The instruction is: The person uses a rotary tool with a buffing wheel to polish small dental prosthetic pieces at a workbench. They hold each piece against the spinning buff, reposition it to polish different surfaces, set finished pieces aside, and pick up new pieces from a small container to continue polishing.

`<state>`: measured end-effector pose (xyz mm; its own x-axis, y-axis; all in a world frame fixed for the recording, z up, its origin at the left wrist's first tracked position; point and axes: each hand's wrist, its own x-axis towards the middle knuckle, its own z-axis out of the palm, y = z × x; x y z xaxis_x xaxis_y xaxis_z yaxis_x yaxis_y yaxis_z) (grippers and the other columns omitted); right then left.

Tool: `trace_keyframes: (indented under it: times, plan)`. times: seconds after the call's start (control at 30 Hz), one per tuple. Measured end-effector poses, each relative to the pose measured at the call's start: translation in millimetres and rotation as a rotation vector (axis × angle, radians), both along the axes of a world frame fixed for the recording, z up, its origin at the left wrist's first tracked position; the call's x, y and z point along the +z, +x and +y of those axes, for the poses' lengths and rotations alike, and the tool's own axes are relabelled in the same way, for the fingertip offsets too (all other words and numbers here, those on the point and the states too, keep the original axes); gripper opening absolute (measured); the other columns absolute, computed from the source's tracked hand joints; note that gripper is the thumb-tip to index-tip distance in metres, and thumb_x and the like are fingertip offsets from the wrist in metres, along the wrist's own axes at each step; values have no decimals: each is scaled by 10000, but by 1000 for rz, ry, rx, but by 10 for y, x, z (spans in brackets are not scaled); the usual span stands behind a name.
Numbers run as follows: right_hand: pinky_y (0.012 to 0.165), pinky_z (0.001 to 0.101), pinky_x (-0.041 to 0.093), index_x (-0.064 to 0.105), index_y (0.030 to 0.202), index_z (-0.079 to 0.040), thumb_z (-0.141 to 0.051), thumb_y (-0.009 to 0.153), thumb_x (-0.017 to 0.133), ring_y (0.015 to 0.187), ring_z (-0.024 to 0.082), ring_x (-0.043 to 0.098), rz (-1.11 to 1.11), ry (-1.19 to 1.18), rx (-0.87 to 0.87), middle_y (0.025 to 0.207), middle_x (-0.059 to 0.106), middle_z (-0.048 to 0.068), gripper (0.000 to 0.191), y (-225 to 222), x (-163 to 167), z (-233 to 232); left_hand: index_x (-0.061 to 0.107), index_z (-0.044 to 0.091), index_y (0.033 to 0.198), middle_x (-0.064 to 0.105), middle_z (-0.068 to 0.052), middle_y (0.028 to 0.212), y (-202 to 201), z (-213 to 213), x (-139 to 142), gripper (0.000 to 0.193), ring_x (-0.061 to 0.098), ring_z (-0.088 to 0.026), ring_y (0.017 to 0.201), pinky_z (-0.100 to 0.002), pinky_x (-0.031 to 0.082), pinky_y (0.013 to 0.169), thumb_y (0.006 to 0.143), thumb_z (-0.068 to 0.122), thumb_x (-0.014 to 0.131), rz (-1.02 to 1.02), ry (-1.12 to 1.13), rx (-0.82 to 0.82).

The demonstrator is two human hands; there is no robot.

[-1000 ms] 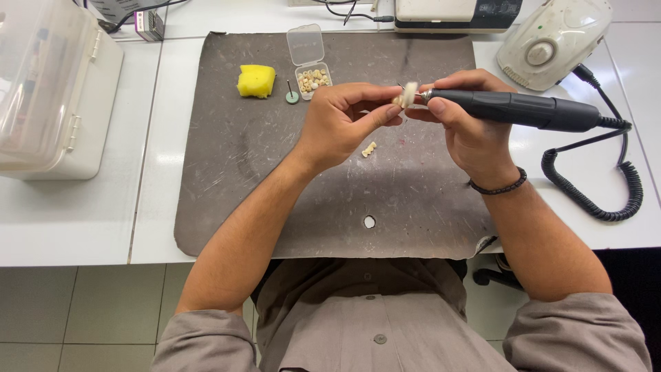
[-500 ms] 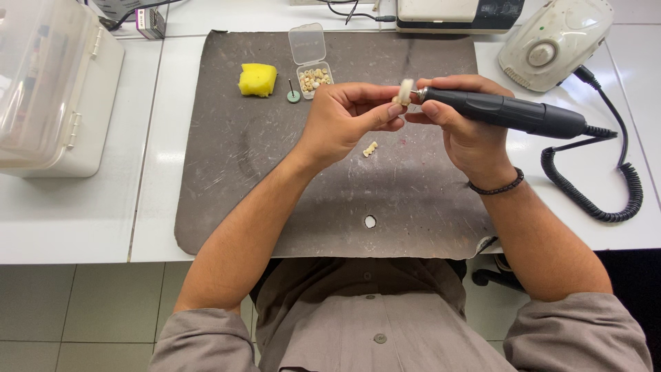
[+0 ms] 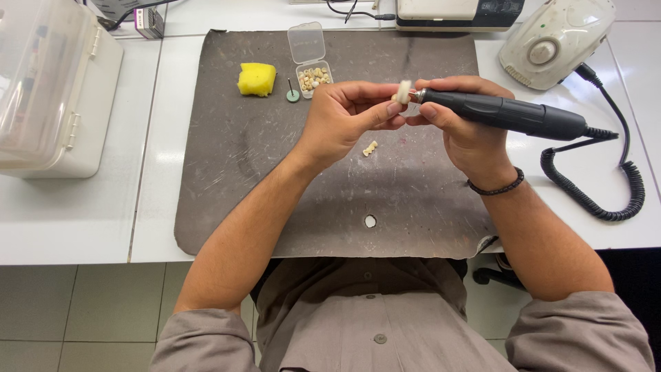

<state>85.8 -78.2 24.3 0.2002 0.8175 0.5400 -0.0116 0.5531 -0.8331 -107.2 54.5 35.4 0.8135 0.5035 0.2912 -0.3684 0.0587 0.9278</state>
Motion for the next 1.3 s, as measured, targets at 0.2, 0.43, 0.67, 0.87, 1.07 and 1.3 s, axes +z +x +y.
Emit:
trace_keyframes:
  times: [0.2,0.43,0.67,0.87,1.07,1.3]
  plan:
    - [923,390,698,645,1271,10,56,1049,700,1152,292,734,-31,4,-15,1247,702,220,234,-4,-6,5,705,-52,1221,766,-189,1132,9,-1,-13,230,785,-208,987,-329,710,910,1007,33,709,-20,4,5]
    - [914,382,703,647,1270,9,43,1043,719,1144,285,740,-39,24,-3,1242,705,220,240,0,-25,6,709,-41,1214,772,-185,1116,5,1,-13,223,791,-203,977,-328,716,904,1005,38,704,3,24,24]
    - [889,403,699,609,1262,31,35,1059,679,1138,320,742,59,0,2,1216,700,233,215,9,27,-26,707,-19,1244,766,-149,1149,4,-21,-15,234,782,-198,1019,-301,696,935,1014,21,708,-32,181,103]
    - [917,429,703,591,1238,33,17,1078,662,1120,339,748,97,-33,31,1167,705,250,176,61,106,-66,721,40,1239,763,-98,1154,-27,-43,-3,219,788,-167,1029,-261,702,921,1022,16,713,-39,480,224]
    - [915,440,700,592,1234,35,28,1070,661,1126,350,743,45,-41,25,1159,703,250,178,71,110,-54,728,55,1237,764,-93,1153,-31,-44,12,216,787,-163,1023,-260,708,908,1024,22,713,-22,477,192]
    - [903,428,700,599,1220,43,54,1050,665,1125,348,744,7,-53,9,1147,705,238,183,55,115,-47,727,43,1232,757,-95,1161,-17,-52,-7,209,780,-162,1036,-268,705,924,1024,25,711,-31,460,173]
